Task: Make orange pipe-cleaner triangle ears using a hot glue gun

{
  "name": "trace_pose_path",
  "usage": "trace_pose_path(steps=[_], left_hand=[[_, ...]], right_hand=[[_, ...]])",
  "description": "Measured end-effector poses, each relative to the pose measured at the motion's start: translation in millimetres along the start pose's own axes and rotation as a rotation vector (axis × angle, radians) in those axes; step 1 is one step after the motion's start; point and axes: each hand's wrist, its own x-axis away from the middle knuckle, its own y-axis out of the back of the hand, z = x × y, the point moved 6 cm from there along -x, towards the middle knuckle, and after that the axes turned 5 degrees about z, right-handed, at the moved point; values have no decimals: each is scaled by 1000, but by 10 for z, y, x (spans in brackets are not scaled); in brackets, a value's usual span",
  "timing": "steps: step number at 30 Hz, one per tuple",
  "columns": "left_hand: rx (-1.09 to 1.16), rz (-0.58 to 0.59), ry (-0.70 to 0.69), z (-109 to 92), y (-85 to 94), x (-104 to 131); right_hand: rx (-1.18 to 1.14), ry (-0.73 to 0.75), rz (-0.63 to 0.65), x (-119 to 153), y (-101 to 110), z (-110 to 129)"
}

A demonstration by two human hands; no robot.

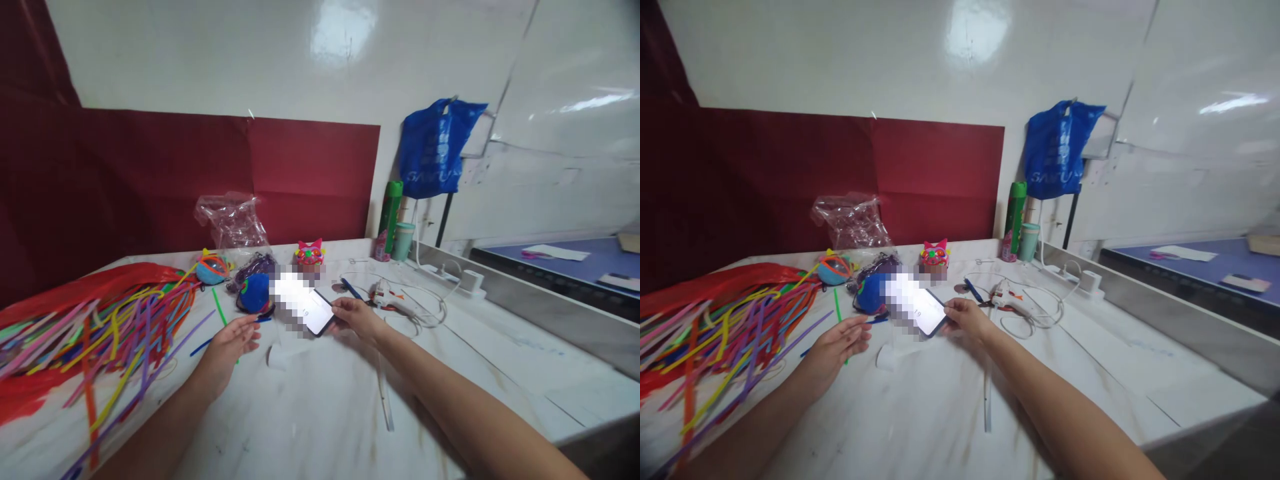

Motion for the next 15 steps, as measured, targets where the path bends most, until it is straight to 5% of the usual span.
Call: trace_pose_path(steps=[9,12,15], left_hand=[[-199,26,59,243,-81,-123],[-231,45,29,296,-95,-156],[-243,69,24,318,-104,-163]], right_hand=[[-80,49,-616,-455,902,284],[-108,1,-658,-665,905,270],[-129,-31,-621,-909,694,197]])
